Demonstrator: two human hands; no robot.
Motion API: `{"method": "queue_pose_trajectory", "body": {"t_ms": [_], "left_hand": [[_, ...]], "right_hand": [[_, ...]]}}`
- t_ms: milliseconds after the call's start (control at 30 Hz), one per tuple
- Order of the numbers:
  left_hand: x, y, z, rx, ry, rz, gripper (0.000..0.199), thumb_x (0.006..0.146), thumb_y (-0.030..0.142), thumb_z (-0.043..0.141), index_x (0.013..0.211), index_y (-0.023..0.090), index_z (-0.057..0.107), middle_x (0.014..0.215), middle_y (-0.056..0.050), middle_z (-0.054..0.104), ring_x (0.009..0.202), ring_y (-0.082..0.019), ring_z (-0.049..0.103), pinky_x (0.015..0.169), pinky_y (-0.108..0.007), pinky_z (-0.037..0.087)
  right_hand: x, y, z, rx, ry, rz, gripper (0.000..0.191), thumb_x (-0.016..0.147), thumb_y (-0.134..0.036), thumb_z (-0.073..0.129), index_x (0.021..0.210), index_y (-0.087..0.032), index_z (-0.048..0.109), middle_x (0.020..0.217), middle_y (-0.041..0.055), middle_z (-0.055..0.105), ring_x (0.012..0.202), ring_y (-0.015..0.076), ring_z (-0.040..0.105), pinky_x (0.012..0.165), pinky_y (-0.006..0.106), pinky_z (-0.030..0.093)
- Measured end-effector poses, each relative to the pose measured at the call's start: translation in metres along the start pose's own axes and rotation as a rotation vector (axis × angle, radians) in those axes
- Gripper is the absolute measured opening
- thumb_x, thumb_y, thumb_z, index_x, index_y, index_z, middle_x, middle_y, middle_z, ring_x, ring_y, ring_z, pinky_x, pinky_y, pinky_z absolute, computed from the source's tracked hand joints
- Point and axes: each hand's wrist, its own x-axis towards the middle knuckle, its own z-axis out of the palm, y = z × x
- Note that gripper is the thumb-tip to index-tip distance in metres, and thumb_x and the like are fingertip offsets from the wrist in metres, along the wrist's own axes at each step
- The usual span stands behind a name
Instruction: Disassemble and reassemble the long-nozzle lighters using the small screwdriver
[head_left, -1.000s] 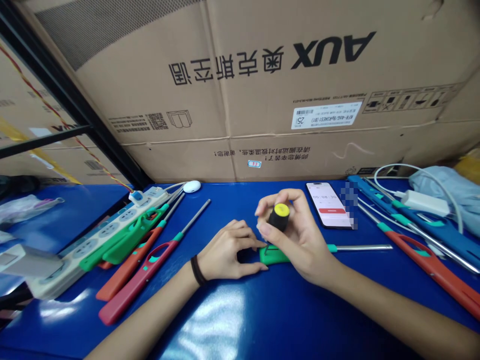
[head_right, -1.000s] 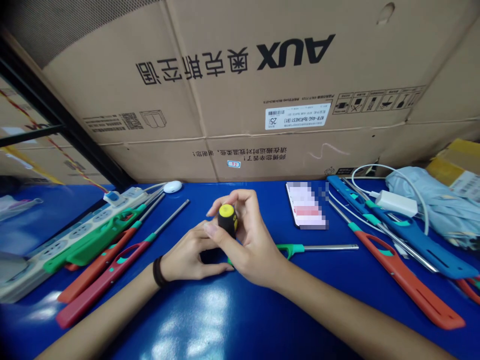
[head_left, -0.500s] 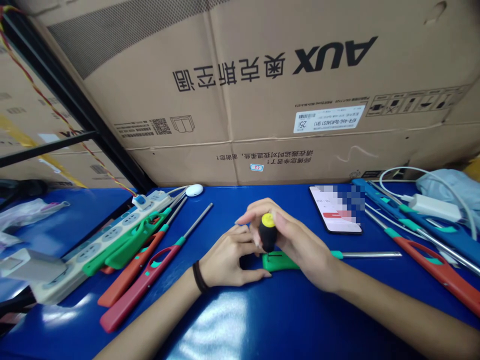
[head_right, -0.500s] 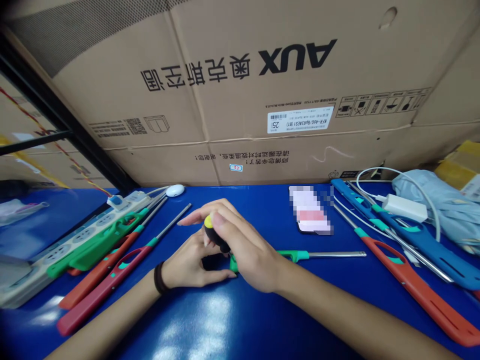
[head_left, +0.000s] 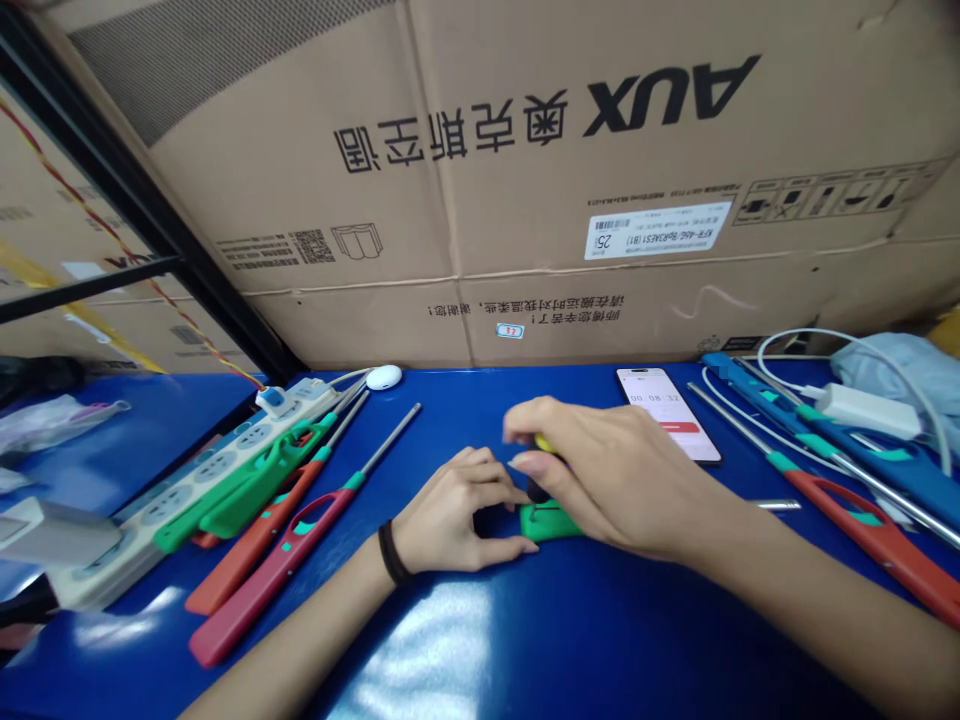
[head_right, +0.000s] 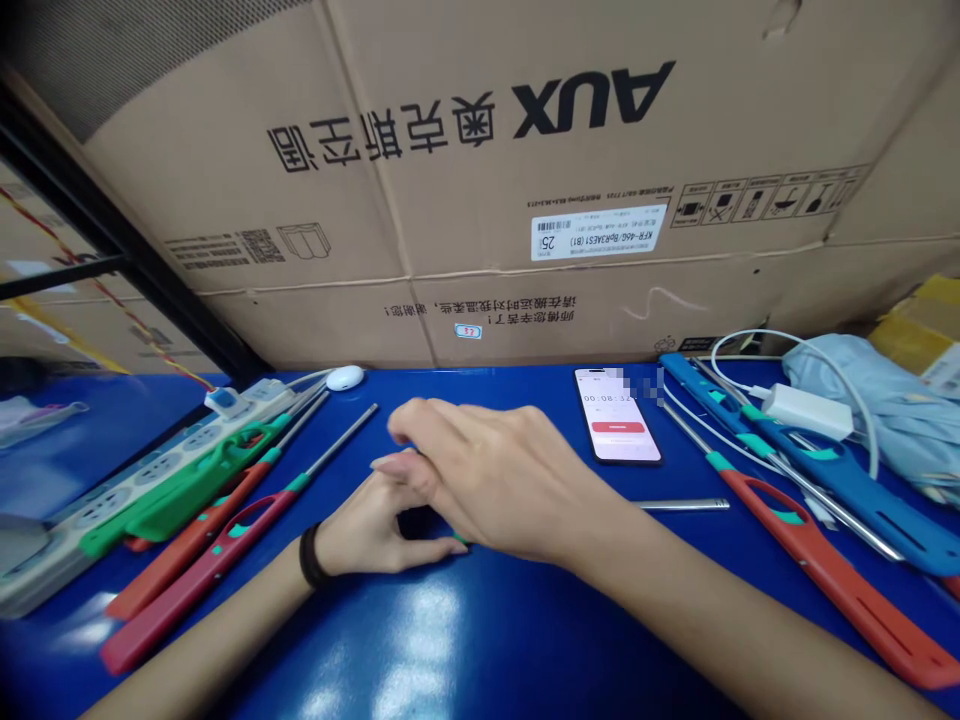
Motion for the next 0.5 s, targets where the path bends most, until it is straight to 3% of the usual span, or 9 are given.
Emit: {"method": "queue_pose_trajectory", "body": {"t_ms": [167,267,400,500], "left_hand": [[0.0,0.0,0.0,0.003,0.029,-0.001,0.026,0.074,0.041,0.068,0.086,0.018,0.068,0.081,-0.004,0.067,0.082,-0.021,0.06,0.077,-0.035,0.047],[0.001,0.001,-0.002,0.032,0.012,0.021,0.025,0.074,0.04,0.07,0.087,0.019,0.068,0.079,-0.004,0.066,0.076,-0.019,0.058,0.076,-0.035,0.045],[0.002,0.002,-0.001,0.104,0.017,0.036,0.037,0.07,0.05,0.071,0.092,0.02,0.067,0.085,-0.004,0.066,0.078,-0.021,0.058,0.077,-0.037,0.044],[0.001,0.001,0.002,0.1,0.0,0.012,0.04,0.071,0.053,0.069,0.092,0.019,0.067,0.09,-0.005,0.066,0.082,-0.021,0.058,0.08,-0.037,0.044]], "right_hand": [[-0.001,-0.011,-0.013,0.124,-0.198,0.147,0.024,0.096,-0.027,0.034,0.114,-0.022,0.048,0.111,0.0036,0.061,0.082,0.0156,0.062,0.068,0.028,0.044],[-0.005,-0.013,-0.028,0.101,-0.308,0.194,0.03,0.092,-0.021,0.039,0.122,-0.021,0.044,0.112,0.0059,0.062,0.085,0.0171,0.062,0.068,0.028,0.045],[-0.004,-0.008,-0.035,0.04,-0.296,0.174,0.034,0.091,-0.026,0.047,0.125,-0.025,0.042,0.091,-0.0001,0.068,0.074,0.0149,0.064,0.056,0.023,0.041],[-0.001,-0.005,-0.031,-0.066,-0.247,0.064,0.019,0.089,-0.039,0.053,0.1,-0.024,0.056,0.068,-0.0044,0.063,0.056,0.0129,0.057,0.046,0.023,0.031]]}}
